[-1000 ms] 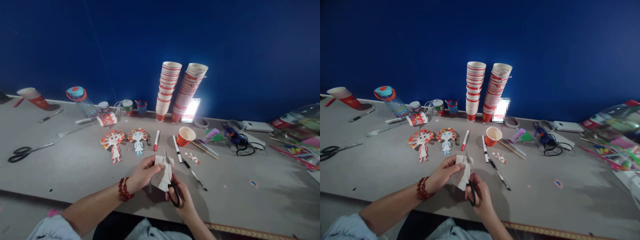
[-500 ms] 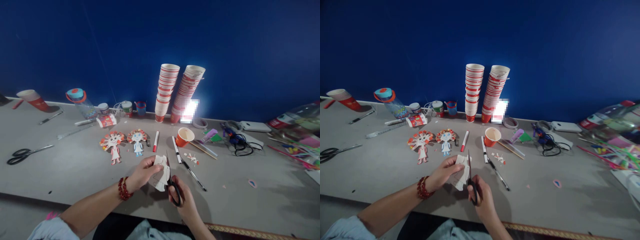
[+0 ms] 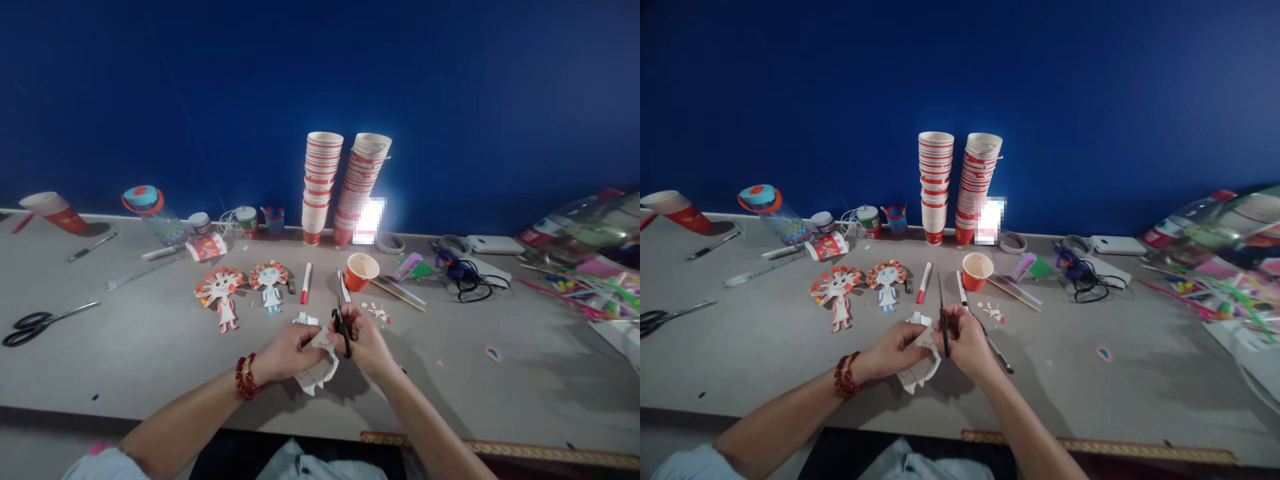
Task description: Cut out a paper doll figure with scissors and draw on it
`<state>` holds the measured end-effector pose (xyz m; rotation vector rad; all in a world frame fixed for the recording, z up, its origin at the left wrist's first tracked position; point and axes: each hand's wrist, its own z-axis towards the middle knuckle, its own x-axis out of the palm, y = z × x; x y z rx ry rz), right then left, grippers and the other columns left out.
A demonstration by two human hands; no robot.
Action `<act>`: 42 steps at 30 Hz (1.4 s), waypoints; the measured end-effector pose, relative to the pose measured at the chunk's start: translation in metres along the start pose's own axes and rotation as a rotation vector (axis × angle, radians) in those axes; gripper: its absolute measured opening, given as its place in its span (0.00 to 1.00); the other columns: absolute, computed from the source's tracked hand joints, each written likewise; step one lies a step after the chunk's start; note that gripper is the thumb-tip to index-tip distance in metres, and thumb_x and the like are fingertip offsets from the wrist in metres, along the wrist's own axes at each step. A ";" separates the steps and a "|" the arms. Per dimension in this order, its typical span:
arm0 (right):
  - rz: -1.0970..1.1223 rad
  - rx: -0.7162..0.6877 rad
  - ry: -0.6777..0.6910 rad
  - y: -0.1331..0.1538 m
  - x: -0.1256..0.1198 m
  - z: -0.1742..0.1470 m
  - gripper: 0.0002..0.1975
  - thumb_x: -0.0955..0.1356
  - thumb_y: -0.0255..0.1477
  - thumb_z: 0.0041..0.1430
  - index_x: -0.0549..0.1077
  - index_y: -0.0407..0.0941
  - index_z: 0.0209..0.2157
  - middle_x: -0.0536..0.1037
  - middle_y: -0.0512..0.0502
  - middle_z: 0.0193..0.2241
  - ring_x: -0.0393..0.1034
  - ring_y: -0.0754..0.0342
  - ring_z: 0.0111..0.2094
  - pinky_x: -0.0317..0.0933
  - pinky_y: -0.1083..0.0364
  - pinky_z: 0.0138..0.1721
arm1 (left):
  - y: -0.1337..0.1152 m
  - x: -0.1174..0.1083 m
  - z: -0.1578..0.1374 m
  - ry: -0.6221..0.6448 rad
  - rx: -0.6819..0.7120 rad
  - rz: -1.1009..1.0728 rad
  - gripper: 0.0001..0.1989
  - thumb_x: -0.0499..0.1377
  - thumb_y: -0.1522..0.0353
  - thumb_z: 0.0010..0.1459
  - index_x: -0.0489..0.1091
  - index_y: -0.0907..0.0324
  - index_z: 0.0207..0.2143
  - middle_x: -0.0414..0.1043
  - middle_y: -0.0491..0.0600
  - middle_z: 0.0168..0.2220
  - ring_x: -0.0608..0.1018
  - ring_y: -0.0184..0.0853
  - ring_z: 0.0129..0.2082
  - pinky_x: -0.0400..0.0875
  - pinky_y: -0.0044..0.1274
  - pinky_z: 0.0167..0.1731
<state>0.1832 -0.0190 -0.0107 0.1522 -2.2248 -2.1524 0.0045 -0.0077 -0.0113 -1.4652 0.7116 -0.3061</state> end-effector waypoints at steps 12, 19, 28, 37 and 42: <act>0.135 -0.095 -0.214 -0.007 -0.005 0.000 0.13 0.74 0.30 0.43 0.68 0.45 0.30 0.72 0.51 0.27 0.66 0.55 0.29 0.61 0.57 0.30 | 0.001 -0.001 0.000 -0.194 -0.115 -0.303 0.16 0.64 0.57 0.51 0.66 0.61 0.26 0.67 0.44 0.24 0.68 0.28 0.23 0.61 0.18 0.23; 0.156 -0.103 -0.229 -0.008 -0.005 -0.002 0.13 0.74 0.31 0.44 0.69 0.45 0.30 0.72 0.51 0.27 0.66 0.55 0.29 0.61 0.58 0.30 | -0.001 -0.002 0.000 -0.237 -0.137 -0.438 0.17 0.66 0.58 0.50 0.68 0.62 0.29 0.67 0.43 0.24 0.68 0.26 0.22 0.61 0.17 0.21; 0.182 -0.100 -0.240 -0.008 -0.003 -0.006 0.14 0.75 0.33 0.45 0.71 0.45 0.33 0.71 0.50 0.29 0.64 0.55 0.28 0.59 0.58 0.29 | -0.003 0.002 0.000 -0.277 -0.182 -0.791 0.19 0.71 0.60 0.44 0.68 0.62 0.29 0.69 0.44 0.23 0.70 0.26 0.21 0.62 0.18 0.22; 0.171 -0.118 -0.296 -0.010 -0.005 -0.005 0.13 0.74 0.32 0.46 0.71 0.46 0.33 0.70 0.52 0.28 0.61 0.58 0.25 0.56 0.59 0.26 | 0.005 0.010 0.000 -0.316 -0.162 -0.723 0.22 0.72 0.60 0.42 0.74 0.64 0.37 0.78 0.52 0.32 0.76 0.32 0.27 0.70 0.22 0.29; 0.143 -0.128 -0.291 -0.005 -0.006 -0.005 0.13 0.74 0.32 0.47 0.70 0.45 0.33 0.70 0.52 0.27 0.62 0.57 0.26 0.57 0.59 0.26 | 0.000 0.008 -0.001 -0.315 -0.133 -0.746 0.22 0.72 0.62 0.43 0.73 0.63 0.39 0.78 0.52 0.34 0.77 0.32 0.30 0.71 0.22 0.32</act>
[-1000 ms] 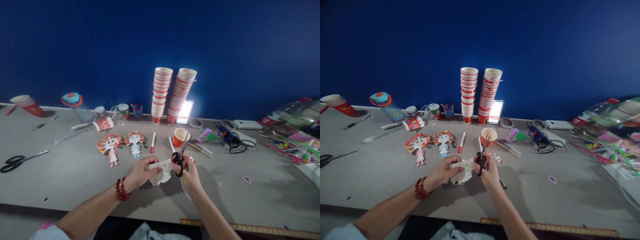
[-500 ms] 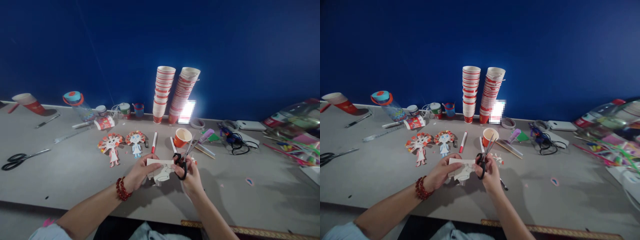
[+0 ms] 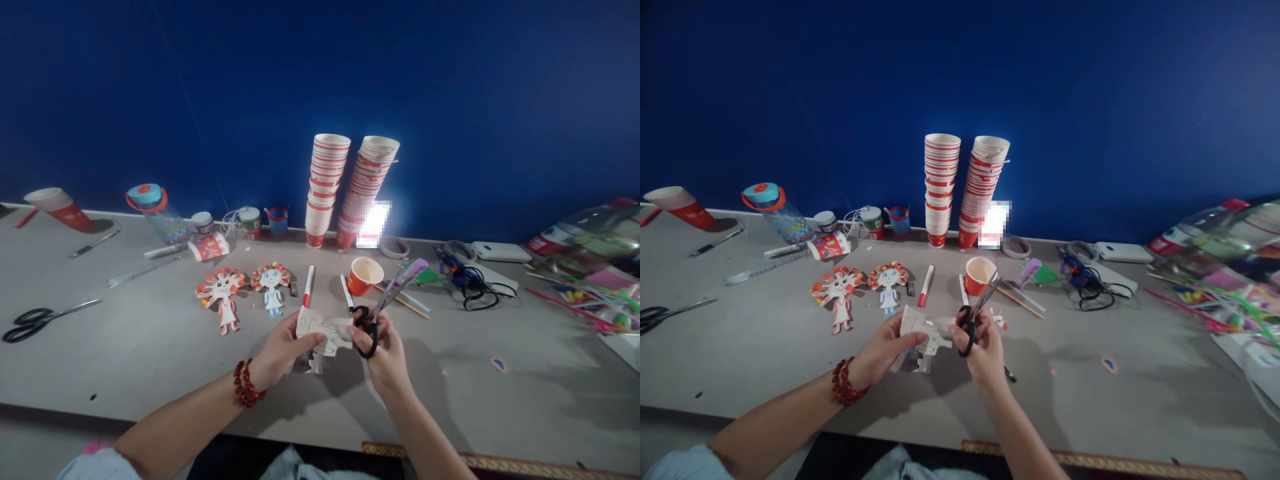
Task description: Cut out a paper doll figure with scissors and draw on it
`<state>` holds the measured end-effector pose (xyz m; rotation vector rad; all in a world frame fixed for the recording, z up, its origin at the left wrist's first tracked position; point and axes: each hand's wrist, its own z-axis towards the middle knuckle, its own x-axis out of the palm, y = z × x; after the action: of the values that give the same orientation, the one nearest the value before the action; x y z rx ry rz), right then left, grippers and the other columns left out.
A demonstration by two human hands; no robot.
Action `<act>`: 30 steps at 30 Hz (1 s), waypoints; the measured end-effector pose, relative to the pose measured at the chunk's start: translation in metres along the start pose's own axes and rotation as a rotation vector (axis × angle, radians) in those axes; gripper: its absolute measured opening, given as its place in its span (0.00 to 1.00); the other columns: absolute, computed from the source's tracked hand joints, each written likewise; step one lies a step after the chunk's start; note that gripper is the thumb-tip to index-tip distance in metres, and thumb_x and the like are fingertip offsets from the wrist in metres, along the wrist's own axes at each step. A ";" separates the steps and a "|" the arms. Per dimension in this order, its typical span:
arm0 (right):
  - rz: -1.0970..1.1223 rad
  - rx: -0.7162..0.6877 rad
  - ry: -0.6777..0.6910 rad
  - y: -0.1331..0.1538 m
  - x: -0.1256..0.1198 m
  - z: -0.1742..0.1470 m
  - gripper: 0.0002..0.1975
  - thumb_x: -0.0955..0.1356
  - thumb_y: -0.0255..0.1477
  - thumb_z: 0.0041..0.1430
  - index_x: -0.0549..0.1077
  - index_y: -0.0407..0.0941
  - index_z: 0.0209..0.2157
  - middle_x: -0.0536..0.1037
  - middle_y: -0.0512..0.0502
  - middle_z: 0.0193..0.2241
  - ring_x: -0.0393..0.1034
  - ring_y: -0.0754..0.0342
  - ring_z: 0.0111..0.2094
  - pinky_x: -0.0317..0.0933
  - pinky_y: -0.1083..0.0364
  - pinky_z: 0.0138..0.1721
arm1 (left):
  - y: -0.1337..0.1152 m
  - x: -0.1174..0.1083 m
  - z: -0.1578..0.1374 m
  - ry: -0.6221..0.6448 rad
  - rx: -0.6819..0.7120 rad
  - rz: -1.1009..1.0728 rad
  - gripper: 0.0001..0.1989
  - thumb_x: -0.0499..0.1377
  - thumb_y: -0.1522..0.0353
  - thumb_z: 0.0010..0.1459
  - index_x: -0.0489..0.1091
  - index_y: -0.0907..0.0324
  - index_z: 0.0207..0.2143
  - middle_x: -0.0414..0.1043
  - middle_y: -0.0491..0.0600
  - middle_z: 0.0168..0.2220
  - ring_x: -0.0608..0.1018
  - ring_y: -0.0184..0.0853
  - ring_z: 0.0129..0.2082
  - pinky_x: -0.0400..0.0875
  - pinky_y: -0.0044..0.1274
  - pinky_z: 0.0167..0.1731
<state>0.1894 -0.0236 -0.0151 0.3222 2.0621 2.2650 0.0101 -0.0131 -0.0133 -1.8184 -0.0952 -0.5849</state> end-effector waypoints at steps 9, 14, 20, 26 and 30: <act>-0.032 0.044 0.092 -0.007 0.001 -0.003 0.15 0.75 0.31 0.44 0.67 0.46 0.32 0.73 0.50 0.28 0.67 0.55 0.29 0.63 0.57 0.31 | 0.004 -0.005 0.000 -0.037 0.094 -0.054 0.17 0.67 0.64 0.51 0.75 0.61 0.43 0.78 0.52 0.38 0.77 0.34 0.34 0.70 0.23 0.36; -0.204 0.065 0.205 -0.015 -0.003 -0.008 0.17 0.74 0.32 0.45 0.62 0.46 0.30 0.69 0.54 0.24 0.63 0.58 0.23 0.59 0.60 0.24 | 0.003 -0.004 -0.001 -0.010 0.180 0.039 0.16 0.65 0.62 0.53 0.75 0.62 0.41 0.76 0.50 0.35 0.75 0.33 0.34 0.68 0.24 0.37; -0.318 0.048 0.306 -0.010 -0.027 -0.027 0.19 0.73 0.37 0.50 0.62 0.47 0.37 0.70 0.52 0.28 0.65 0.57 0.26 0.58 0.60 0.25 | 0.003 -0.007 0.002 -0.036 0.265 0.152 0.15 0.62 0.61 0.56 0.73 0.63 0.41 0.74 0.51 0.34 0.72 0.34 0.32 0.68 0.25 0.36; -0.252 0.242 0.600 0.001 -0.045 -0.040 0.22 0.73 0.46 0.49 0.63 0.45 0.32 0.66 0.52 0.26 0.62 0.58 0.26 0.58 0.60 0.26 | 0.002 -0.007 0.002 -0.028 0.278 0.173 0.17 0.59 0.61 0.59 0.72 0.62 0.46 0.72 0.49 0.31 0.69 0.31 0.27 0.68 0.24 0.34; -0.206 0.343 0.638 -0.001 -0.049 -0.042 0.26 0.71 0.52 0.49 0.61 0.45 0.30 0.63 0.54 0.24 0.58 0.60 0.23 0.57 0.61 0.24 | 0.001 -0.006 0.002 -0.020 0.304 0.215 0.15 0.59 0.62 0.60 0.72 0.62 0.44 0.70 0.48 0.32 0.69 0.30 0.29 0.68 0.24 0.36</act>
<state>0.2289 -0.0740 -0.0255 -0.6622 2.6146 2.0518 0.0054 -0.0107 -0.0175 -1.5153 -0.0014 -0.3768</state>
